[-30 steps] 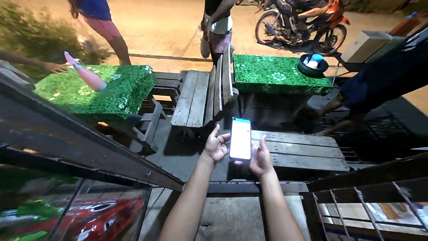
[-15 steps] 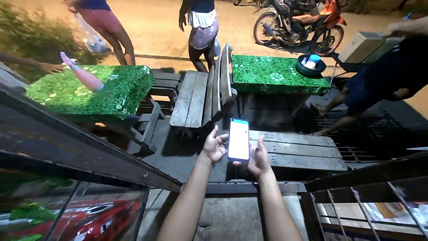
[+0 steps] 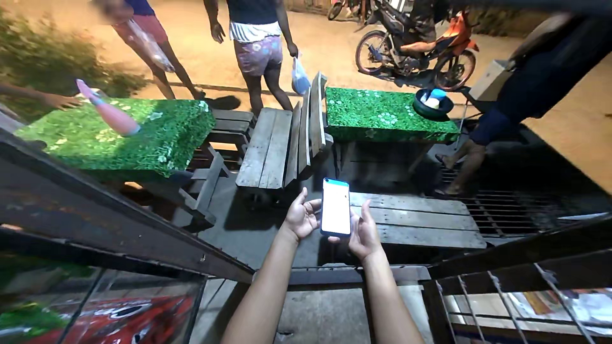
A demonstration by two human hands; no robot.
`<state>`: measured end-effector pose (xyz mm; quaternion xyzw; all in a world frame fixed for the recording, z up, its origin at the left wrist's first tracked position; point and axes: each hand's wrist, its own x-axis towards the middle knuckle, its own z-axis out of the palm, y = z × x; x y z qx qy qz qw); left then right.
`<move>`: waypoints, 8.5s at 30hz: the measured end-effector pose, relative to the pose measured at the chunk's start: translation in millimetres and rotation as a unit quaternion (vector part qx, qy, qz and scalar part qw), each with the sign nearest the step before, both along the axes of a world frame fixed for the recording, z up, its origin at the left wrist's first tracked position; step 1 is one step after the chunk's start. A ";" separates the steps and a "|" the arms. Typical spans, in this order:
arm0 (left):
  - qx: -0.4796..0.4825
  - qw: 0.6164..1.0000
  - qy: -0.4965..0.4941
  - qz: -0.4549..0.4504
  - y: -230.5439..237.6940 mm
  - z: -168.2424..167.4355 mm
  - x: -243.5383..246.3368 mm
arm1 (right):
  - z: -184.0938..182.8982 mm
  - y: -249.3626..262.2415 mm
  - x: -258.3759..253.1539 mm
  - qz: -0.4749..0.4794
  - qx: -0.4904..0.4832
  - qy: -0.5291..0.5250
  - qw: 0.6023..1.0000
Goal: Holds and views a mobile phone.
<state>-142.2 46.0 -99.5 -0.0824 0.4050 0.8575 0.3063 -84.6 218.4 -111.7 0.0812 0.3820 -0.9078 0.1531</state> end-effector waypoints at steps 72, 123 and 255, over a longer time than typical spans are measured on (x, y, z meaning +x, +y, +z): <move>-0.086 0.984 0.117 -0.102 4.2 -8.3 1.7 | 0.2 -1.4 -1.5 -0.008 0.082 0.000 0.997; -0.177 0.978 0.075 -0.079 6.5 0.0 5.3 | 0.8 0.3 -0.1 -0.042 0.054 -0.098 0.993; -0.154 0.968 0.196 -0.038 3.3 -10.1 3.0 | -2.8 3.2 -0.2 -0.043 0.088 0.002 0.995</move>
